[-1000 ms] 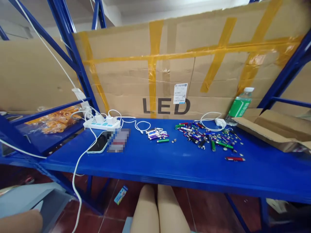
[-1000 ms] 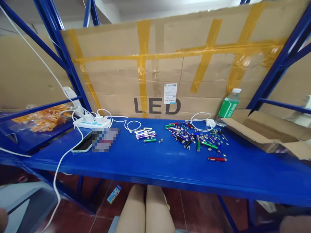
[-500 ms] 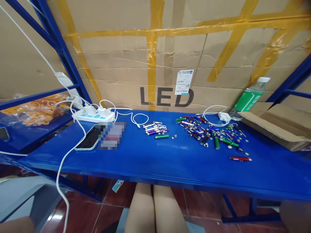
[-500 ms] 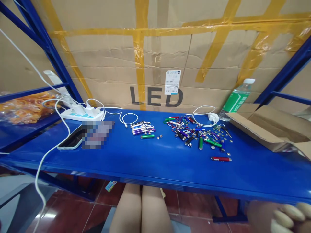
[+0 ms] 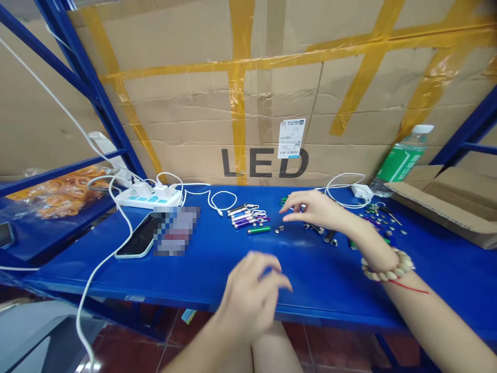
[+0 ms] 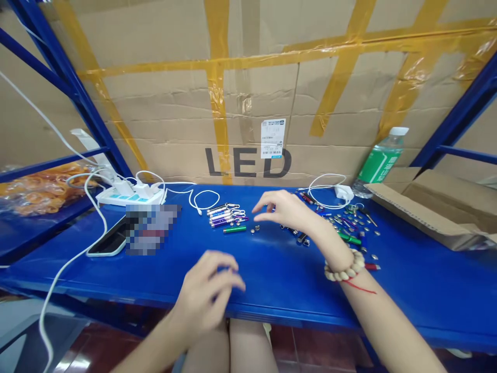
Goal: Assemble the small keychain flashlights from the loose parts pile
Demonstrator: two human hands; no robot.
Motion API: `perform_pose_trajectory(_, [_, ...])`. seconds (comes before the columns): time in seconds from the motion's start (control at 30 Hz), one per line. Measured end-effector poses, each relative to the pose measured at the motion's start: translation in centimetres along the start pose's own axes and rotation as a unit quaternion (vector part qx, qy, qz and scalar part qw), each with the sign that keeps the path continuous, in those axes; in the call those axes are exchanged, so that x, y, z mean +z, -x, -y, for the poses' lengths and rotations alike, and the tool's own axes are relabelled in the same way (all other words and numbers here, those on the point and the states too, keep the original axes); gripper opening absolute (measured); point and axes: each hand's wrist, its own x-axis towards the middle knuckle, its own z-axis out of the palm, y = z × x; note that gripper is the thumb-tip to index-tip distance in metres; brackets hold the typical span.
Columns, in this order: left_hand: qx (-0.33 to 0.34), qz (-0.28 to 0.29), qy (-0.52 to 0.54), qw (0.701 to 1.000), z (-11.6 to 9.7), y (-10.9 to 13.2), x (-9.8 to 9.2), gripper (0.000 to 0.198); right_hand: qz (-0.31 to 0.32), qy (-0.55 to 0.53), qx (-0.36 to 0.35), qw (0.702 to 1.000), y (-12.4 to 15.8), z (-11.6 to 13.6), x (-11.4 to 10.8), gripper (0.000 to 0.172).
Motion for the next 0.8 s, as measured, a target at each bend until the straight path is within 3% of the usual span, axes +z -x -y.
perform_pose_trajectory(0.1, [-0.048,0.038,-0.006,0.998,2.9,-4.5,0.0,0.021,0.081,0.027,0.049,0.995,0.3,-2.1,1.8,0.025])
perform_pose_trajectory(0.2, [-0.023,0.134,-0.091,0.987,6.0,-8.5,0.3,0.016,0.081,0.020,0.042,0.996,0.7,-2.5,2.8,0.025])
perform_pose_trajectory(0.27, [-0.006,0.207,-0.141,0.968,7.5,-10.0,0.6,0.023,0.073,0.004,0.028,0.997,0.8,-2.5,3.4,0.024])
perform_pose_trajectory(0.37, [0.002,0.252,-0.155,0.955,8.8,-10.5,1.0,0.027,0.072,0.006,0.036,0.997,0.7,-2.7,4.1,0.020])
perform_pose_trajectory(0.47, [0.008,0.255,-0.087,0.963,9.4,-9.8,1.1,0.014,0.051,0.065,0.073,0.994,0.7,-2.8,4.2,0.015])
perform_pose_trajectory(0.6, [0.014,0.216,0.017,0.976,9.9,-9.0,0.9,0.009,0.023,0.125,0.084,0.988,0.8,-2.3,3.8,0.018])
perform_pose_trajectory(0.7, [0.003,0.163,0.074,0.984,9.6,-8.9,0.7,0.008,0.051,0.101,0.055,0.992,0.8,-1.7,3.7,0.027])
perform_pose_trajectory(0.8, [-0.003,0.126,0.094,0.988,9.1,-8.9,0.5,0.010,0.078,0.080,0.038,0.993,0.9,-1.4,4.1,0.024])
